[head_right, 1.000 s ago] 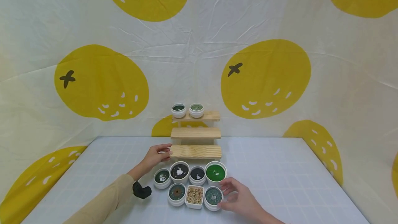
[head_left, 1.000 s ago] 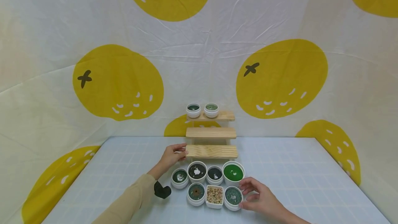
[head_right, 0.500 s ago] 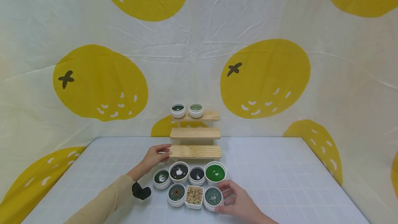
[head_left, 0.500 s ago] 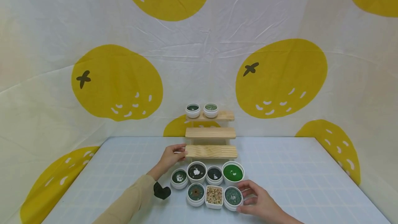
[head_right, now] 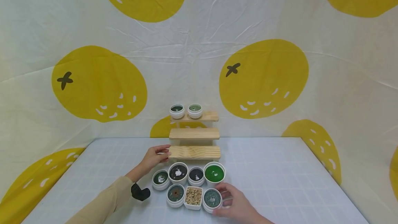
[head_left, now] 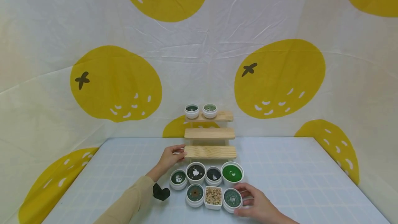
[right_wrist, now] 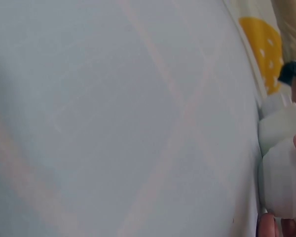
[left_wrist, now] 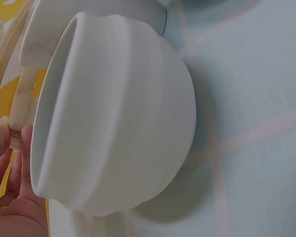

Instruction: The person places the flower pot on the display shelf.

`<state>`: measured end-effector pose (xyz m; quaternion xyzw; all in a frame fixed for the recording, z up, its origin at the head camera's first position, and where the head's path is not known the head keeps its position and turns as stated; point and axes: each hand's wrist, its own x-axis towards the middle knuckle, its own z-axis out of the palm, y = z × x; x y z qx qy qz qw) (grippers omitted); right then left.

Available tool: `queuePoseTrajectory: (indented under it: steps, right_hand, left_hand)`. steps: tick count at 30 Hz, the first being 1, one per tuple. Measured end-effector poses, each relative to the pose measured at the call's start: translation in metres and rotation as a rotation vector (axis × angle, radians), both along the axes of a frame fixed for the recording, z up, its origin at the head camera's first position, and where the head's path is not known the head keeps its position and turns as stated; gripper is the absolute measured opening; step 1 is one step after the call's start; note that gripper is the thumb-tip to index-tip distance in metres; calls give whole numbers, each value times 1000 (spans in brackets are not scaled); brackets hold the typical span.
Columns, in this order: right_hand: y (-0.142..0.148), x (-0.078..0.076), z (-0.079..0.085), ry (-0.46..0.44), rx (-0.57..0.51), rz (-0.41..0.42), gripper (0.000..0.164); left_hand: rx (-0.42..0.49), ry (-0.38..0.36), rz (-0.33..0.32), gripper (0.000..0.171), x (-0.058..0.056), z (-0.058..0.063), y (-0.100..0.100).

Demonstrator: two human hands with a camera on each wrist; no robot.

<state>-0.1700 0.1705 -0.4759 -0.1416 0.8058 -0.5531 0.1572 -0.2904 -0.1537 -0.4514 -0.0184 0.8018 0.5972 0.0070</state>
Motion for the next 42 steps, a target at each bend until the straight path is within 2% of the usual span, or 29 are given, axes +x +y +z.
queuePoseTrajectory:
  steps: [21, 31, 42]
  right_hand:
    - [-10, 0, 6, -21, 39, -8, 70]
    - [-7, 3, 6, -6, 58, -27, 69]
    - [0, 6, 9, 36, 79, -63, 67]
  left_hand:
    - [32, 13, -12, 40, 1, -2, -5]
    - [19, 5, -16, 41, -3, -5, -4]
    - [51, 40, -20, 38, -2, -6, -3]
